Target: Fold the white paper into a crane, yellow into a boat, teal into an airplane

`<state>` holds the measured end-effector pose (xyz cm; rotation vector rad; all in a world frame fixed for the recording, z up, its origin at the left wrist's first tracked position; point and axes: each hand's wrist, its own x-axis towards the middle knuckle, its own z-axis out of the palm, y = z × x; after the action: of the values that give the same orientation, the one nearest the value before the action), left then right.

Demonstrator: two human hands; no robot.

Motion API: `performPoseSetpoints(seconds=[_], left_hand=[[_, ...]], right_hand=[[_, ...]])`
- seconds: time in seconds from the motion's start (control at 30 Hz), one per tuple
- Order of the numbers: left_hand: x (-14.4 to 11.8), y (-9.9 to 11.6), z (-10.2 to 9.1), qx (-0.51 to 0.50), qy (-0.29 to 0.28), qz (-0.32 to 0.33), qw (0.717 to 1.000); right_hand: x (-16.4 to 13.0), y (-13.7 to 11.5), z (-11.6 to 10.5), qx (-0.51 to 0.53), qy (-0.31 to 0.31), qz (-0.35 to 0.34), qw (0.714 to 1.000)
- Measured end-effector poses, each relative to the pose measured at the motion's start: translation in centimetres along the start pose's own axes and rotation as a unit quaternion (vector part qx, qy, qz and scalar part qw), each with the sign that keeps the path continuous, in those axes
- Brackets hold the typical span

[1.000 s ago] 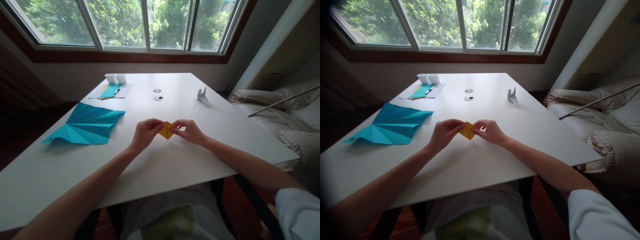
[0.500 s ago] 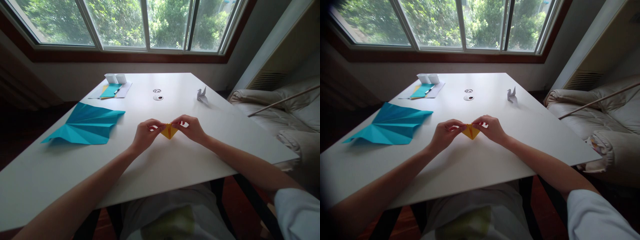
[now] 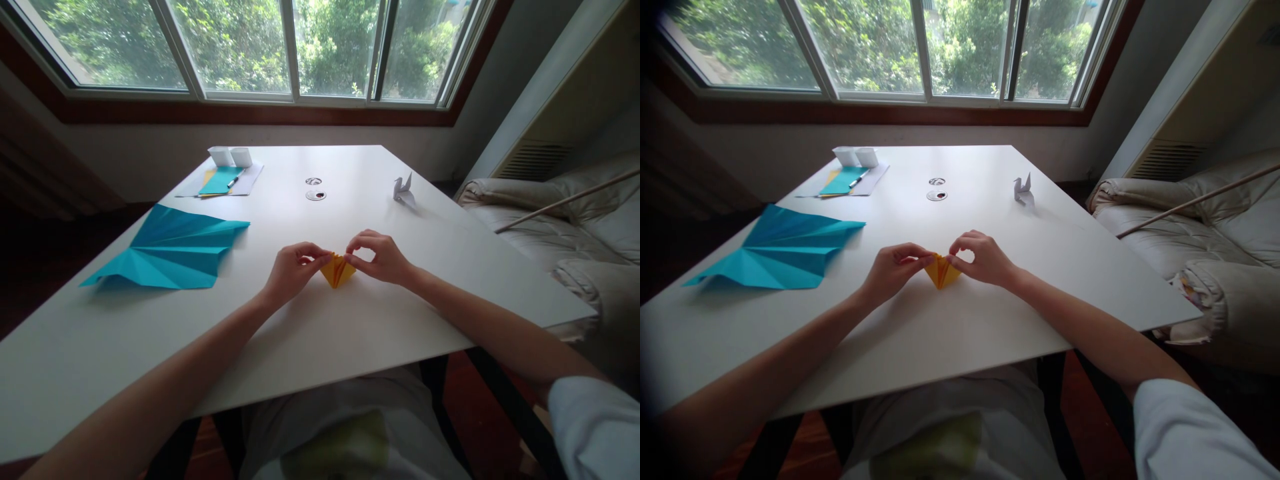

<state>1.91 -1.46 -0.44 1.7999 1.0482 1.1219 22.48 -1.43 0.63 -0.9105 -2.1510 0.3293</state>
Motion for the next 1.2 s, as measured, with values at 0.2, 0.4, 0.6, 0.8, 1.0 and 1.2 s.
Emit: performPoseSetpoints(seconds=[0.2, 0.4, 0.6, 0.8, 1.0, 1.2], left_hand=[[-0.13, 0.32, 0.13, 0.044, 0.0, 0.026, 0.999], [-0.37, 0.84, 0.26, 0.112, -0.001, 0.069, 0.991], [-0.44, 0.7, -0.24, 0.225, -0.032, 0.17, 0.959], [-0.46, 0.44, -0.2, 0.267, -0.028, 0.177, 0.947], [-0.51, 0.7, 0.06, 0.312, 0.004, 0.189, 0.931], [-0.62, 0.97, 0.19, 0.365, 0.001, 0.223, 0.904]], right_hand=[[-0.03, -0.24, -0.04, -0.035, 0.005, -0.018, 0.999], [0.03, -0.73, -0.3, -0.058, 0.001, -0.032, 0.998], [0.07, -0.14, -0.74, -0.048, -0.034, -0.069, 0.996], [0.0, 0.16, -0.57, -0.059, -0.04, -0.056, 0.996], [-0.04, -0.16, -0.18, -0.08, -0.031, -0.044, 0.995], [-0.07, -0.45, 0.25, -0.079, -0.026, -0.025, 0.996]])
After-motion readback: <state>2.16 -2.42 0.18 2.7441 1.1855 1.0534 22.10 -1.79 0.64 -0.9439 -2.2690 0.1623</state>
